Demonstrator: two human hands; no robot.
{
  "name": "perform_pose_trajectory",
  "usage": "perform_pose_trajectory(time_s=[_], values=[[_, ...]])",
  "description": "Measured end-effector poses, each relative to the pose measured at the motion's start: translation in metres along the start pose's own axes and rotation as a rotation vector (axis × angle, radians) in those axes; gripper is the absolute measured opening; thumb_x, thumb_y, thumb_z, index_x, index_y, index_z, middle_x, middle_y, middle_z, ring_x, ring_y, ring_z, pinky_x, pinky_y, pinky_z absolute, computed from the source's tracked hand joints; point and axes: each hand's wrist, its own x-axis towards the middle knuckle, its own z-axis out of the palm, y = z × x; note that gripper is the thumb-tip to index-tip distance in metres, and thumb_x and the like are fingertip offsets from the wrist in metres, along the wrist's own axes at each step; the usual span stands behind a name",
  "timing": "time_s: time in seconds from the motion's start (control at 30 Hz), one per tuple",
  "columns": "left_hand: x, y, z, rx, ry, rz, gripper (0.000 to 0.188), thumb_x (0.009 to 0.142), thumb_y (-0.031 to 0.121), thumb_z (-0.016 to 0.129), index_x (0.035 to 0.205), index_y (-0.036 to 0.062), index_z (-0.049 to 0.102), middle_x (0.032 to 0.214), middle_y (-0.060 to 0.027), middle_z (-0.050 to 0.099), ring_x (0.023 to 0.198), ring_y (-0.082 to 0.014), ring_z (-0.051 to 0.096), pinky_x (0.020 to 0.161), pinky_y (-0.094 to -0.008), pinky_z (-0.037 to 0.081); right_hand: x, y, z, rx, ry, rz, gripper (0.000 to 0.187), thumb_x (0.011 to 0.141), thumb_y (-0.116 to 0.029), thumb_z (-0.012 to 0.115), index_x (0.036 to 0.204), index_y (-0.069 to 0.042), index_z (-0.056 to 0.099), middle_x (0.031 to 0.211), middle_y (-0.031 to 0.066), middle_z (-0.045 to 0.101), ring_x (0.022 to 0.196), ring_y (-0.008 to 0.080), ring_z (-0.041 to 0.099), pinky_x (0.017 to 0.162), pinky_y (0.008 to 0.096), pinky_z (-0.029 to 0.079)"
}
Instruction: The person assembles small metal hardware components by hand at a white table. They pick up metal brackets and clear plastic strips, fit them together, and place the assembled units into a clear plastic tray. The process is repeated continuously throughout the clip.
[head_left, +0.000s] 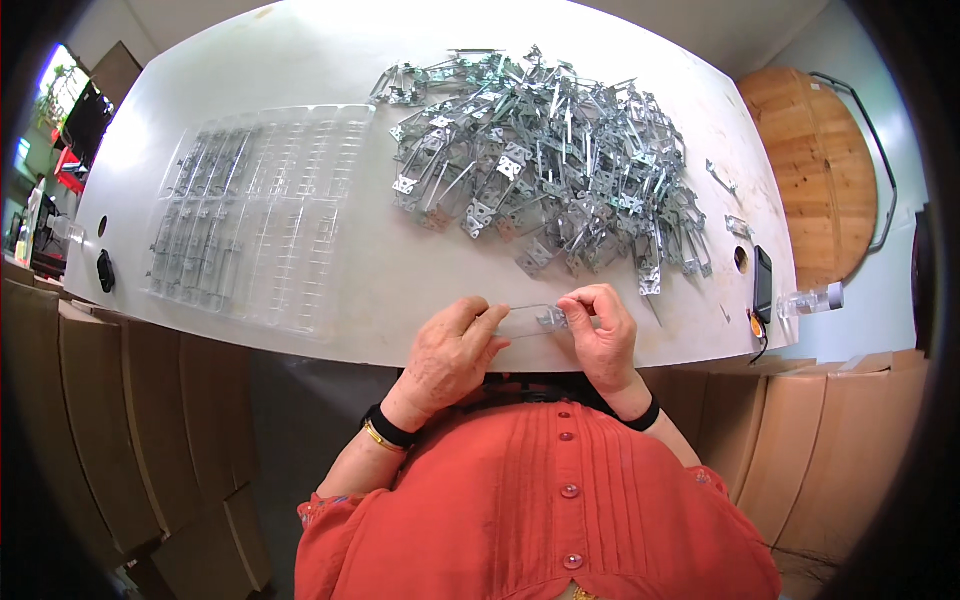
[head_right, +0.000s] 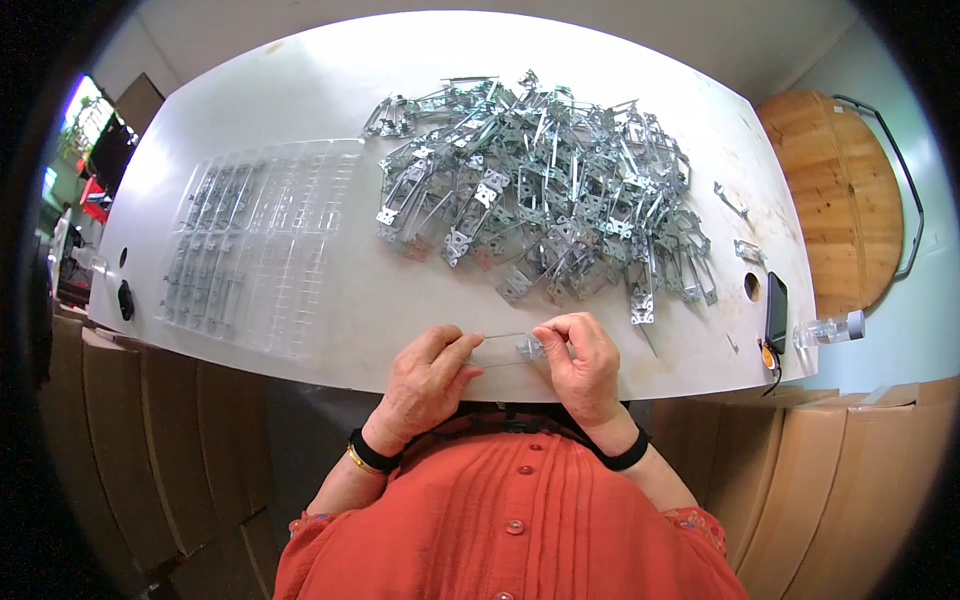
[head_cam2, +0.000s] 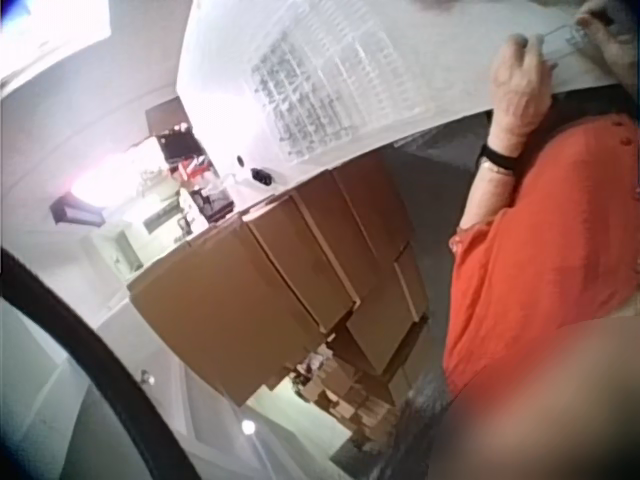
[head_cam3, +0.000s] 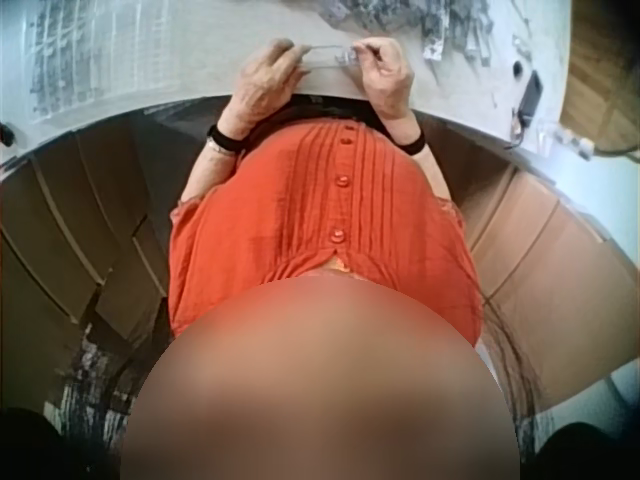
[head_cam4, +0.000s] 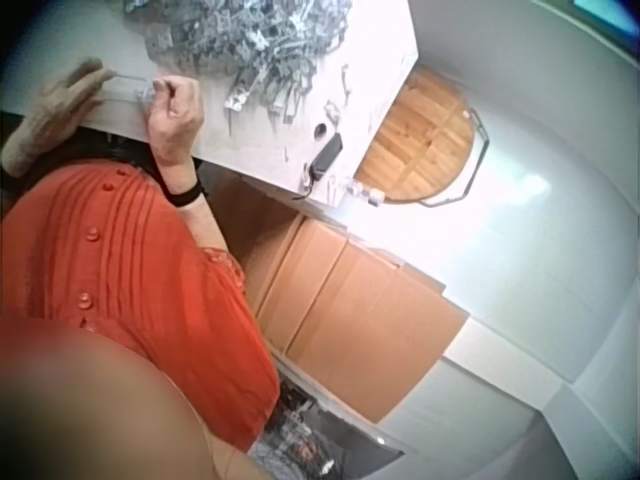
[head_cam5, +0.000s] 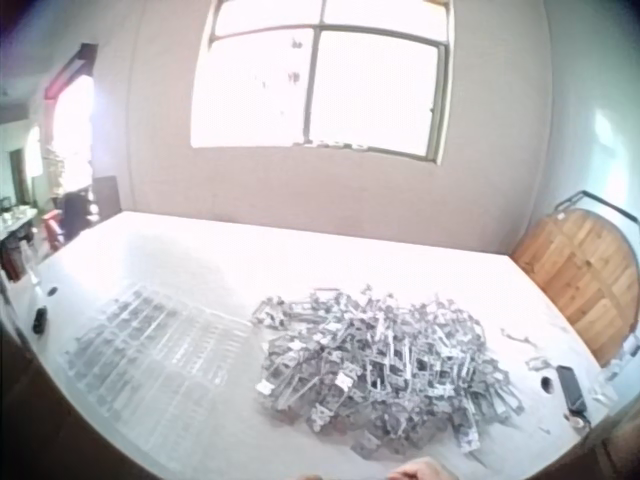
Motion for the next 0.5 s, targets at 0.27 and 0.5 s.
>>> perform_pose_trajectory(time_s=[0.27,0.5], values=[[-0.0005,0.0005,0.0011,-0.006,0.014,0.001,0.039,0.093,0.016,0.081,0.129,0.0034,0.072,0.112,-0.0152,0.068,0.092,-0.0340,0.070,0.079,-0.0431,0.058,-0.0001,0.0033,0.0037,-0.030,0.026,-0.031,0.011,0.098,-0.010,0.081,0.103,-0.005,0.073,0.096,0.0102,0.074,0.084,0.0274,0.070,0.076,0.0376,0.056],[-0.0011,0.0008,0.0005,0.002,0.005,-0.005,0.039,0.094,0.016,0.080,0.130,0.0041,0.072,0.114,-0.0151,0.068,0.093,-0.0338,0.070,0.080,-0.0434,0.058,-0.0012,0.0048,0.0030,-0.028,0.014,0.010,0.011,0.098,-0.011,0.081,0.102,-0.005,0.073,0.097,0.0094,0.074,0.085,0.0276,0.070,0.077,0.0385,0.056]])
